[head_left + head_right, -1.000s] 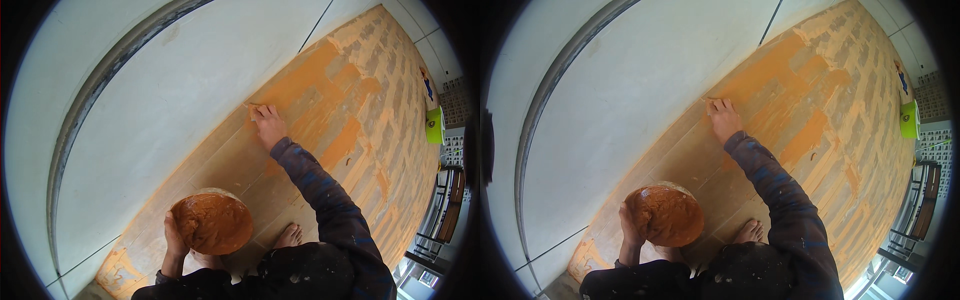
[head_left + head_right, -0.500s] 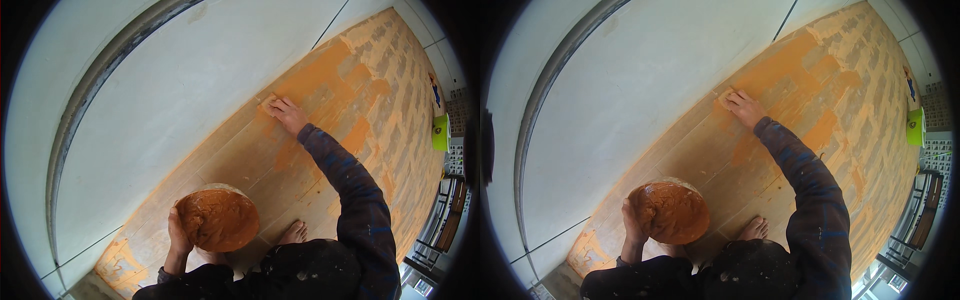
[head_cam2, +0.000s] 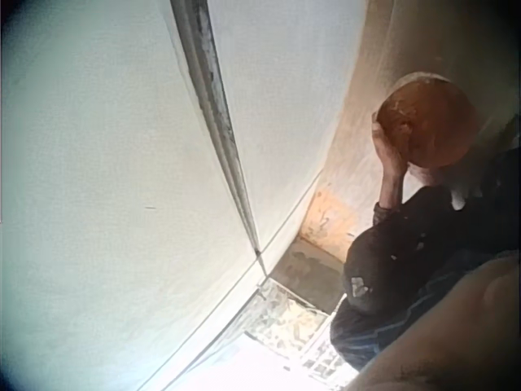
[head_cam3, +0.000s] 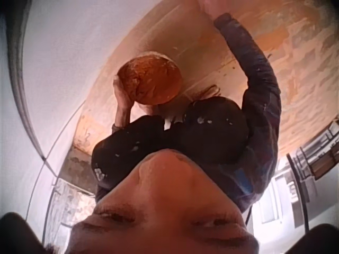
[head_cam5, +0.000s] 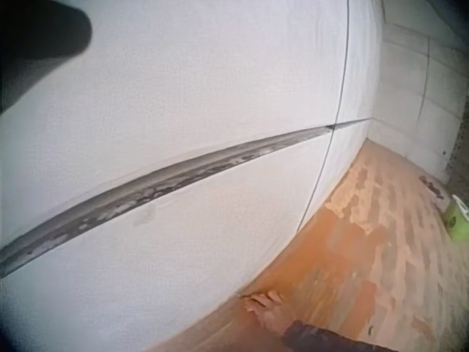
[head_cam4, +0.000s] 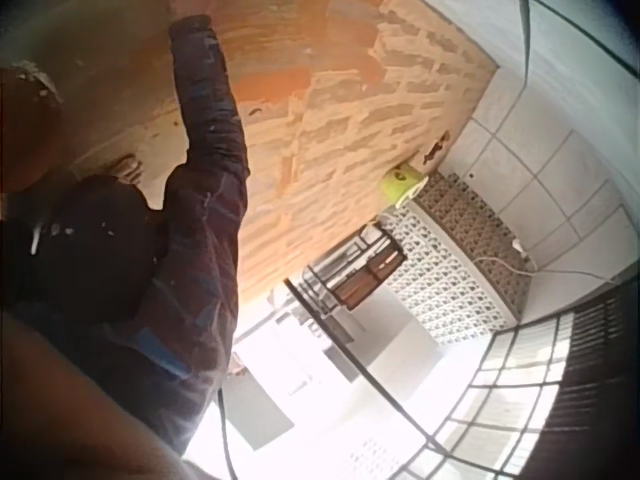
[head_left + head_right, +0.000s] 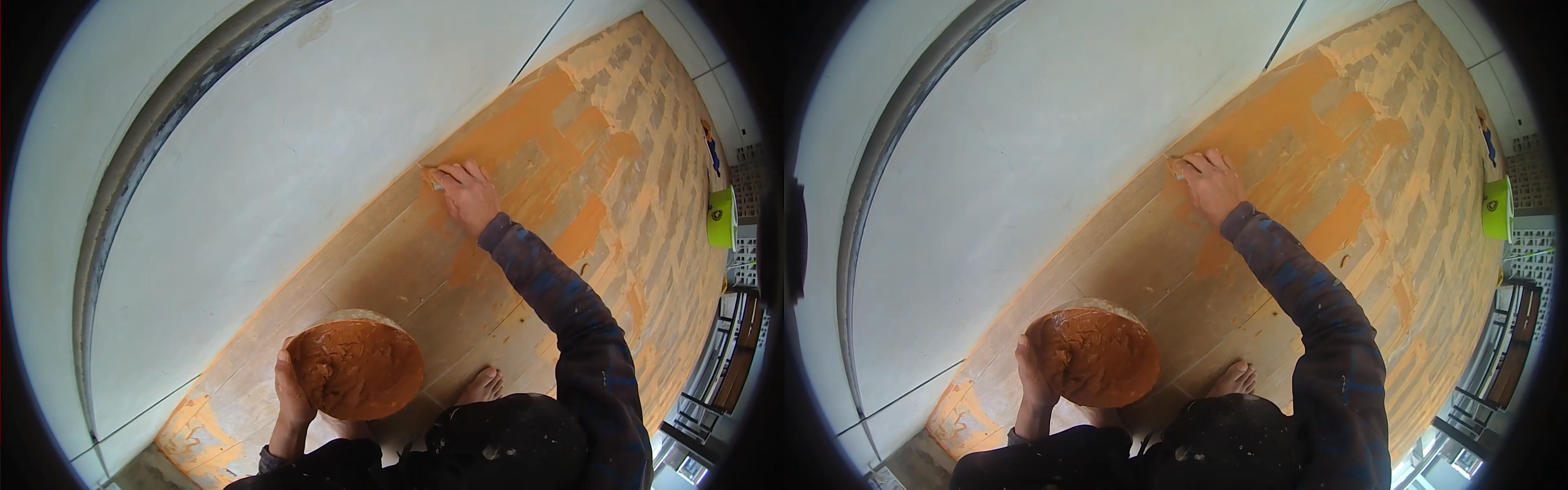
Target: The person applies a brown paste from a bowl to the gaps between wood-look floor tiles using a small scraper, then smooths the paste over the tile surfaces by hand and with the scraper.
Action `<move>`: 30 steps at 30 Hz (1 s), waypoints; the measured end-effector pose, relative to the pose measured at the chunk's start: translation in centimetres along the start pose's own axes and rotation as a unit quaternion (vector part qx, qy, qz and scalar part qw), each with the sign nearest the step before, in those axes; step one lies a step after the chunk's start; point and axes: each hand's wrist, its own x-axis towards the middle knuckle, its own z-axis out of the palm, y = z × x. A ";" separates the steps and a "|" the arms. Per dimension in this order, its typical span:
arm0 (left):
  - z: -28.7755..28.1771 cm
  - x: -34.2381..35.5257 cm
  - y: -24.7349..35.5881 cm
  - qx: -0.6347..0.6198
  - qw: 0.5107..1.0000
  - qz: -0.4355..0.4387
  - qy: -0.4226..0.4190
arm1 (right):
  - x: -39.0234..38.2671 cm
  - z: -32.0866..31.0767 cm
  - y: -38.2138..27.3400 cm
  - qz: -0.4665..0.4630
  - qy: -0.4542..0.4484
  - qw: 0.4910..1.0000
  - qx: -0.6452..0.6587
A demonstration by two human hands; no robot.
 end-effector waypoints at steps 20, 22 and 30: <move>0.4 -0.4 0.4 0.066 0.998 -0.002 0.011 | 1.7 1.6 6.3 -0.281 -0.007 0.958 0.060; 0.6 -0.4 0.1 0.052 0.999 -0.004 0.016 | 2.4 1.4 7.3 -0.302 -0.017 0.952 0.040; 0.8 -0.3 0.1 0.055 0.998 0.003 0.032 | 2.5 -2.0 11.0 -0.291 -0.126 0.947 -0.044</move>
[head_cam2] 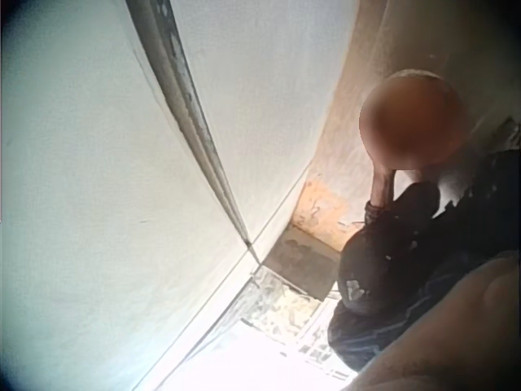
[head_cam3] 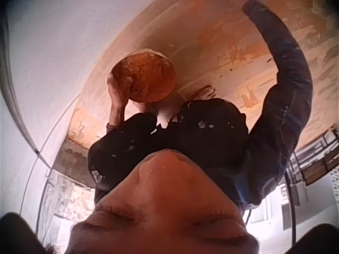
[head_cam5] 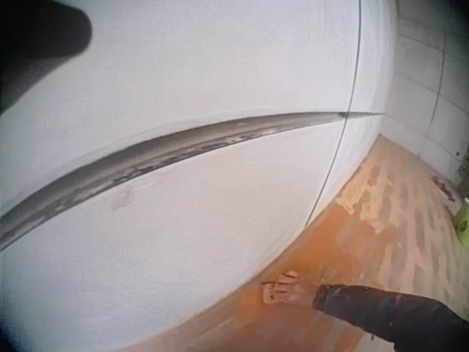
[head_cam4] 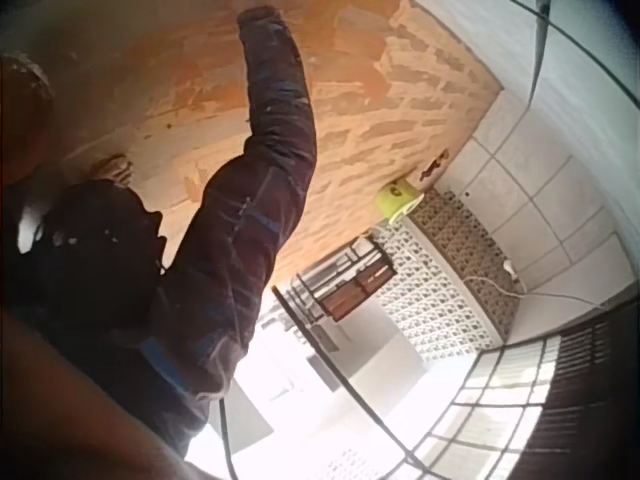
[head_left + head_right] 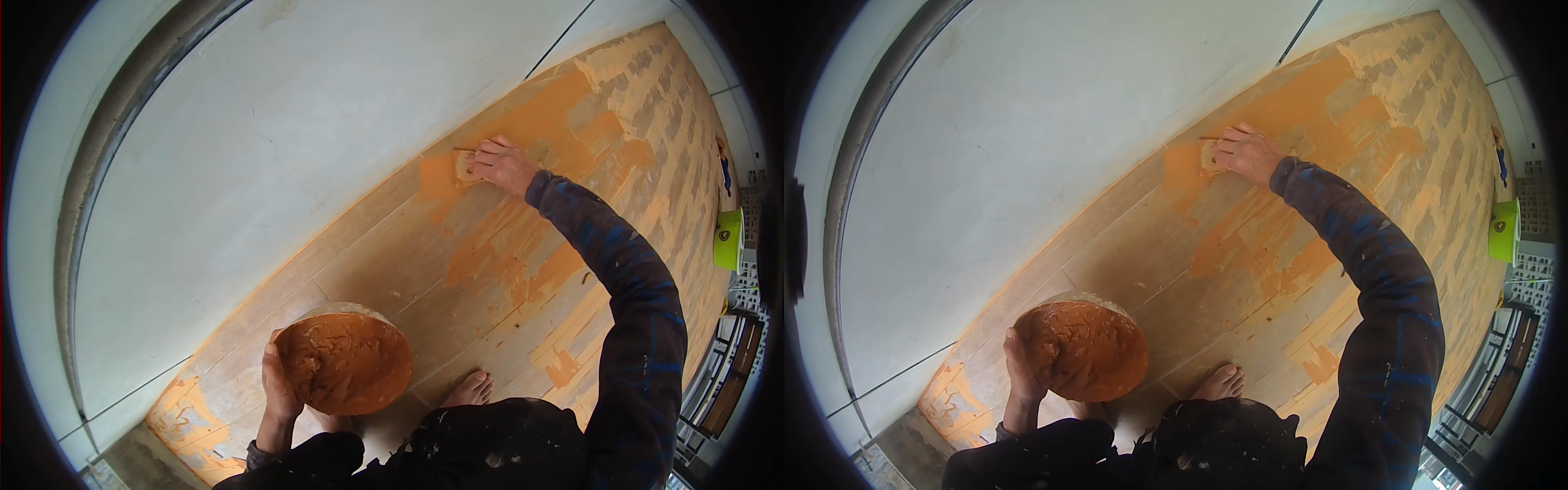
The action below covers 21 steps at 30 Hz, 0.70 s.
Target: The person applies a brown paste from a bowl to the gaps between wood-look floor tiles using a small scraper, then smooths the paste over the tile surfaces by hand and with the scraper.
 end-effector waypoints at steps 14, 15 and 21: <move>0.2 0.7 0.0 -0.003 1.000 -0.001 -0.020 | 3.9 1.3 -6.8 0.378 0.064 0.920 0.079; 0.1 0.2 0.9 0.006 1.000 0.002 -0.012 | 5.2 2.0 -8.0 0.363 0.100 0.924 0.069; -0.6 0.5 0.3 -0.013 0.999 -0.008 -0.036 | 6.9 0.9 -20.0 0.297 0.067 0.931 0.201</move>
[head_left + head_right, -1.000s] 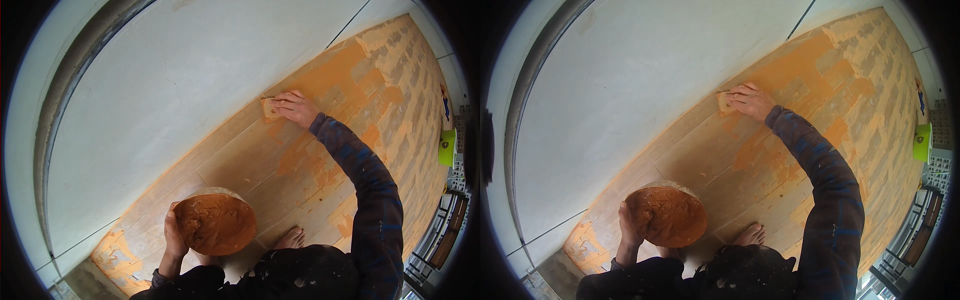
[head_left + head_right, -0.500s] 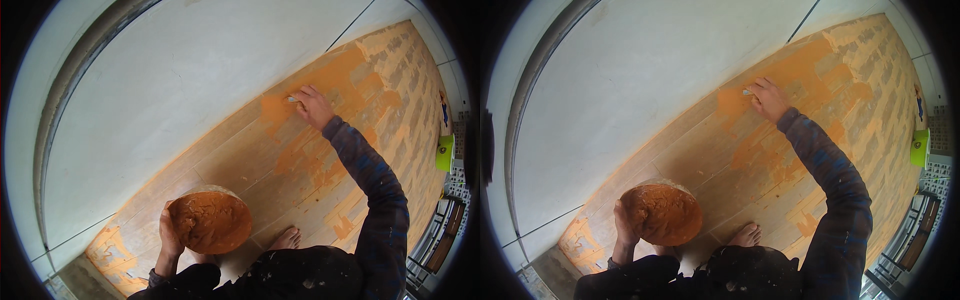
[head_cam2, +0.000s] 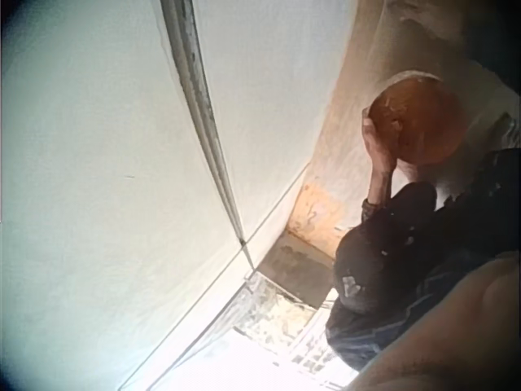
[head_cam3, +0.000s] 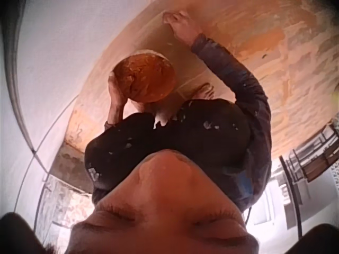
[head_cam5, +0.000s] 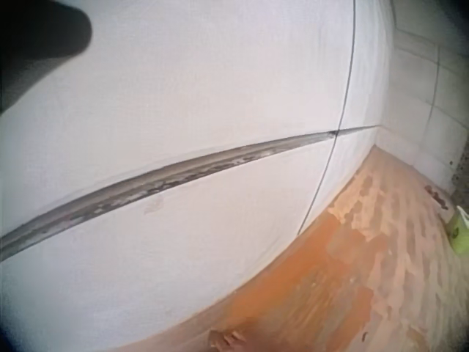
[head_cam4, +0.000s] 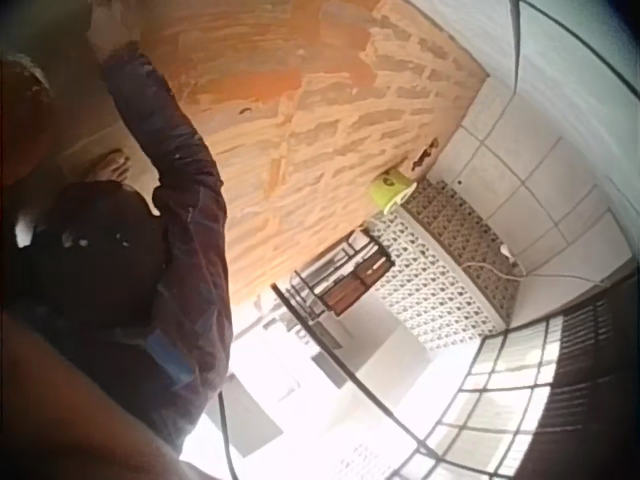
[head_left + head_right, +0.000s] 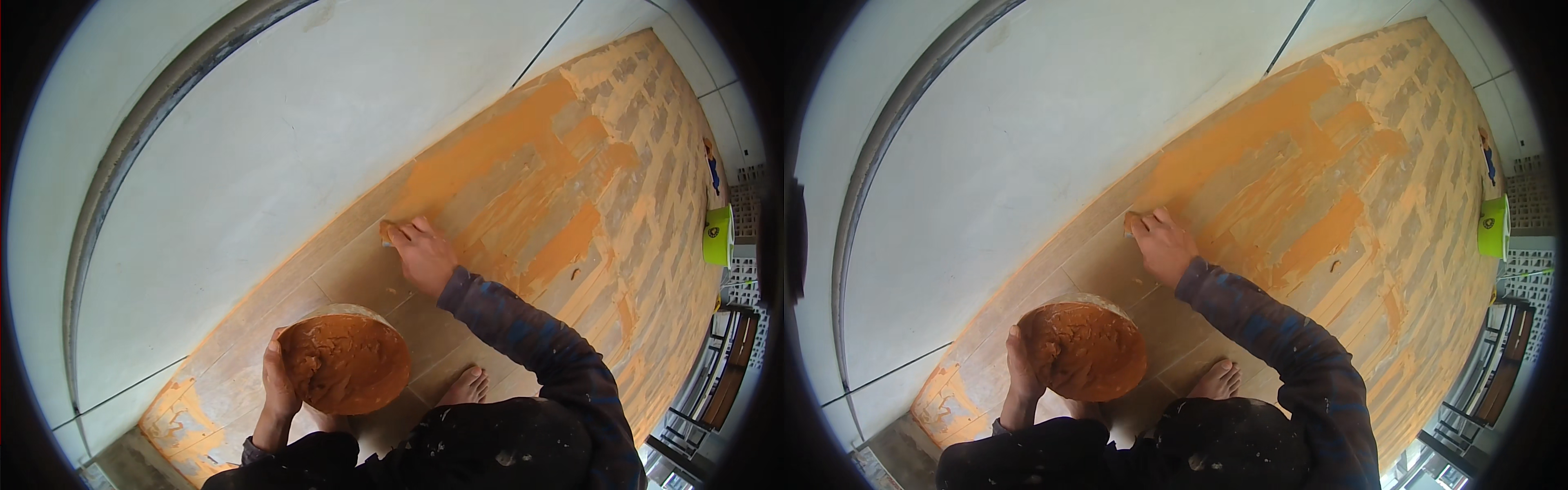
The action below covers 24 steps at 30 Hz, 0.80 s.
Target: The person applies a brown paste from a bowl to the gaps between wood-look floor tiles using a small scraper, then smooths the paste over the tile surfaces by hand and with the scraper.
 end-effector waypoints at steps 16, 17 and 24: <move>-0.4 0.2 -0.1 -0.007 1.000 -0.012 -0.017 | 0.1 5.7 -4.3 -0.005 0.075 0.997 -0.036; -0.4 0.0 0.2 -0.018 1.000 0.001 -0.016 | 0.1 5.7 -5.0 -0.008 0.052 0.999 0.013; 0.6 -0.5 0.4 -0.008 1.000 0.005 0.022 | 3.2 -1.0 5.6 0.073 0.114 0.990 -0.035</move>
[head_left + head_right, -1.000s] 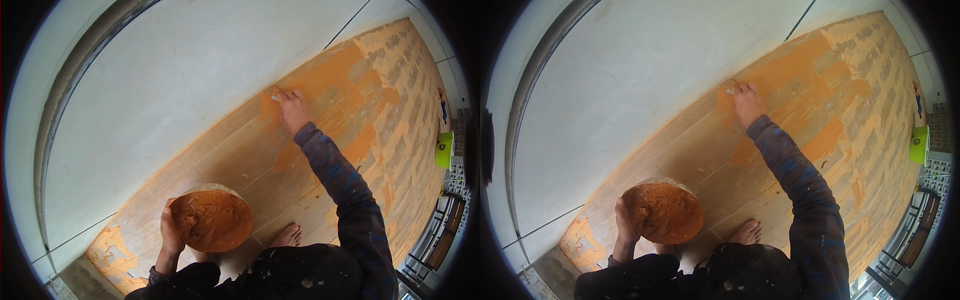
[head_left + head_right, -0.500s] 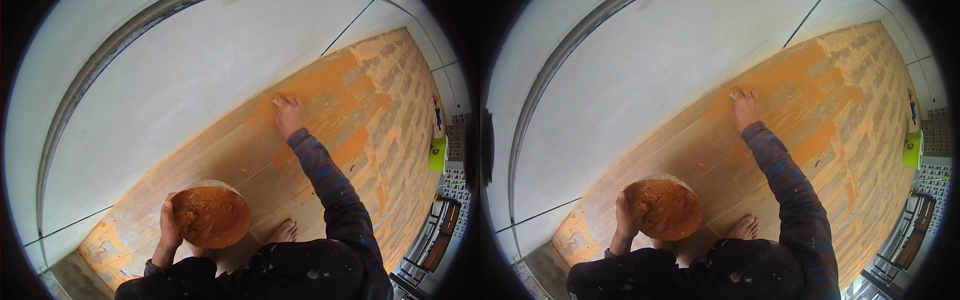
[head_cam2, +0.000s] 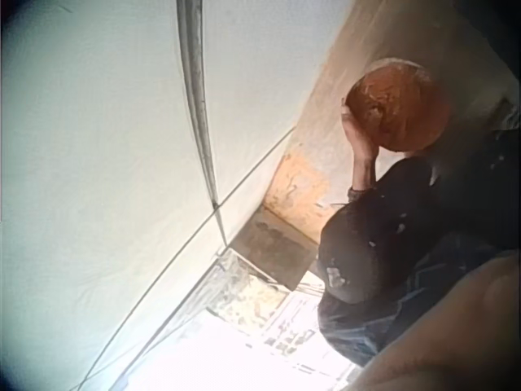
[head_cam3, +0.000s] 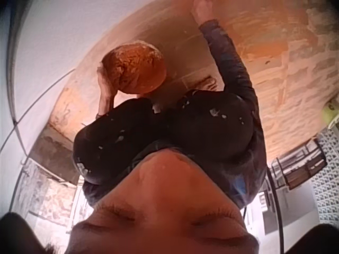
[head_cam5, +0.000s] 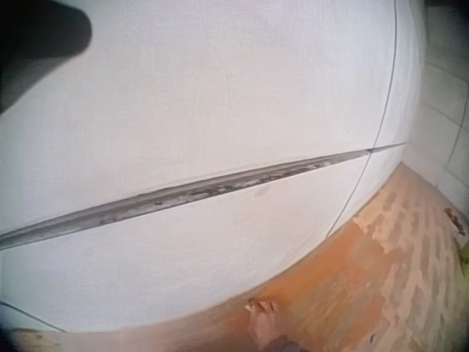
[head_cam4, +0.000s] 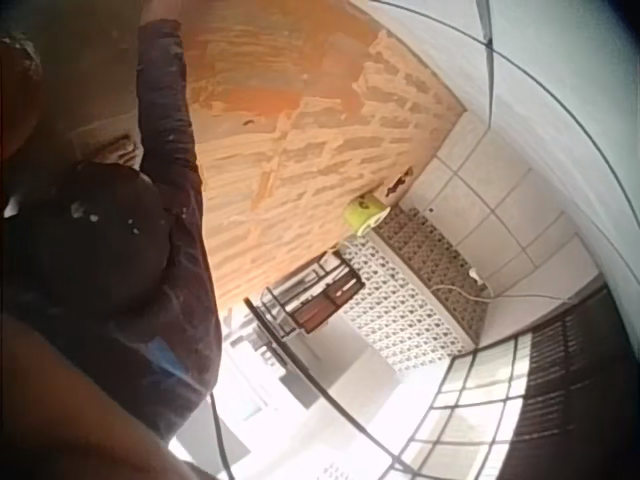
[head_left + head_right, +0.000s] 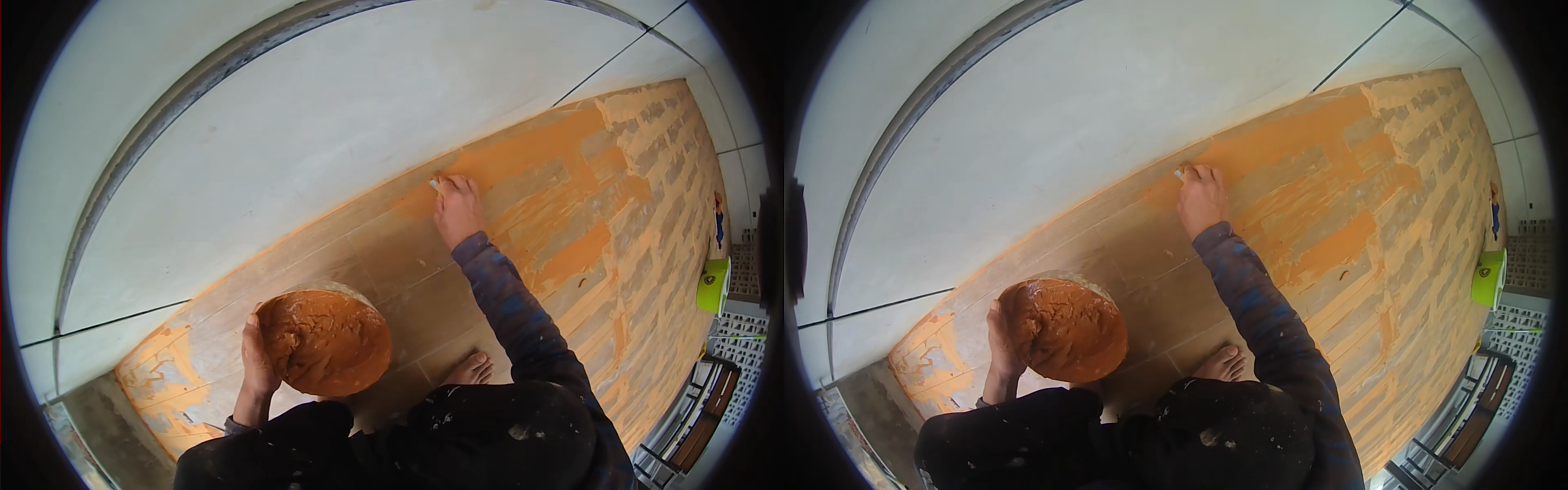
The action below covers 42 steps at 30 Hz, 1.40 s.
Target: The person applies a brown paste from a bowl to the gaps between wood-look floor tiles using a small scraper, then smooths the paste over the tile surfaces by hand and with the scraper.
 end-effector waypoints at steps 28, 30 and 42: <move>0.2 -0.9 -2.3 -0.029 0.992 0.073 0.098 | 0.0 0.4 6.5 0.023 0.020 0.997 0.074; 0.1 -0.8 -2.1 -0.011 0.994 0.077 0.078 | 4.1 -1.9 13.3 0.036 0.079 0.996 -0.025; -0.1 0.1 -2.4 0.005 0.995 0.068 0.072 | -6.8 6.8 -7.0 -0.116 -0.095 0.976 0.159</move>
